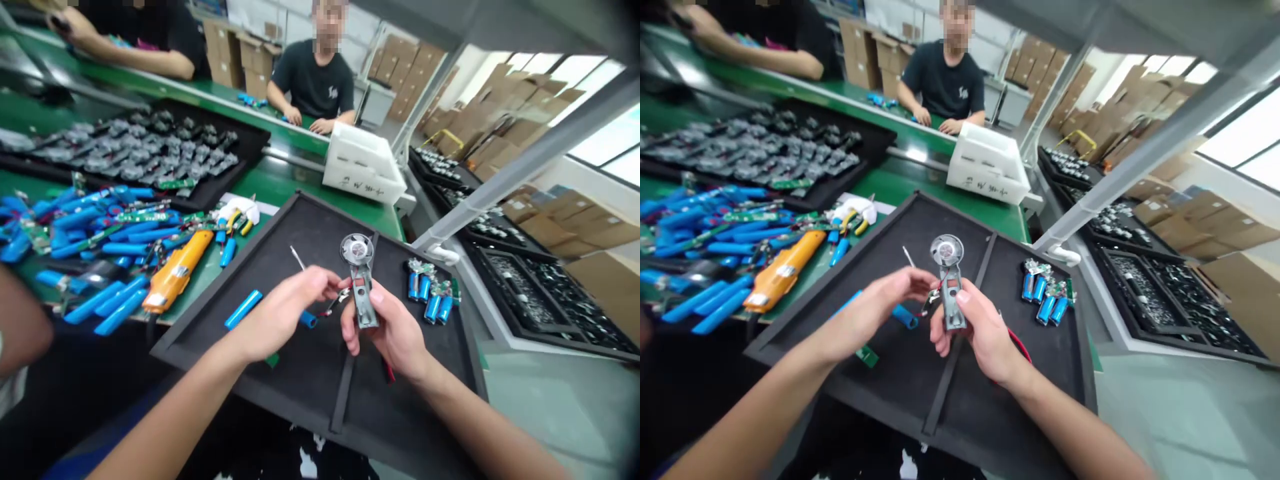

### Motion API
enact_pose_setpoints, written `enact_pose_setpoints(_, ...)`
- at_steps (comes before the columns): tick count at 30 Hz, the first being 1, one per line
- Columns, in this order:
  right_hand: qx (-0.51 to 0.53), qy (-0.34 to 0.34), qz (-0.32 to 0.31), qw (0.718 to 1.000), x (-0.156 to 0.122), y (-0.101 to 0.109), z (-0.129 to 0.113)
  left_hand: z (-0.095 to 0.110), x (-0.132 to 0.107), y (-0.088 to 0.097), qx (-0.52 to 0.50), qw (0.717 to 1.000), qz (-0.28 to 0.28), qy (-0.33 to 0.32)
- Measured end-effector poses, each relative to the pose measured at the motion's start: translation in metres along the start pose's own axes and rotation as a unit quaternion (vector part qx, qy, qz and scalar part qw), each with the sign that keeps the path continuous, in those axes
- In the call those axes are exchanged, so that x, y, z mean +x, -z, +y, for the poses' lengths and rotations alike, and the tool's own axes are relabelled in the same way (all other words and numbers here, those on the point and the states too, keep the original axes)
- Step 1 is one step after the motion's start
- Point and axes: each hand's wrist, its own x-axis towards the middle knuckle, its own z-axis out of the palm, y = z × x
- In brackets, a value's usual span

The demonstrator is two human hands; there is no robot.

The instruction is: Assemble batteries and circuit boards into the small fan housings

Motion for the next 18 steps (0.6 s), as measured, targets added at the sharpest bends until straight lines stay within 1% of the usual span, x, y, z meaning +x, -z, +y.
enact_pose_setpoints(2,0.022,0.028,0.001,0.999,0.009,0.004,-0.005,-0.003,0.001,-0.008,-0.014,0.998,-0.058,0.011)
enact_pose_setpoints(3,0.026,0.036,-0.001,0.999,0.014,0.006,-0.007,-0.005,0.003,-0.011,-0.016,0.998,-0.066,0.009)
enact_pose_setpoints(4,0.025,0.043,-0.002,0.999,0.019,0.008,-0.008,-0.006,0.005,-0.013,-0.016,0.998,-0.059,0.002)
enact_pose_setpoints(6,0.010,0.056,-0.002,0.998,0.031,0.013,-0.009,-0.010,0.012,-0.015,-0.009,1.000,-0.027,-0.013)
enact_pose_setpoints(9,-0.022,0.067,0.007,0.997,0.047,0.023,-0.003,-0.015,0.024,-0.011,0.006,1.000,0.005,-0.014)
enact_pose_setpoints(13,-0.057,0.061,0.003,0.997,0.062,0.039,0.017,-0.019,0.037,-0.002,0.037,0.999,0.023,0.018)
enact_pose_setpoints(18,-0.079,0.042,-0.010,0.996,0.068,0.055,0.042,-0.029,0.047,0.002,0.069,0.996,0.025,0.059)
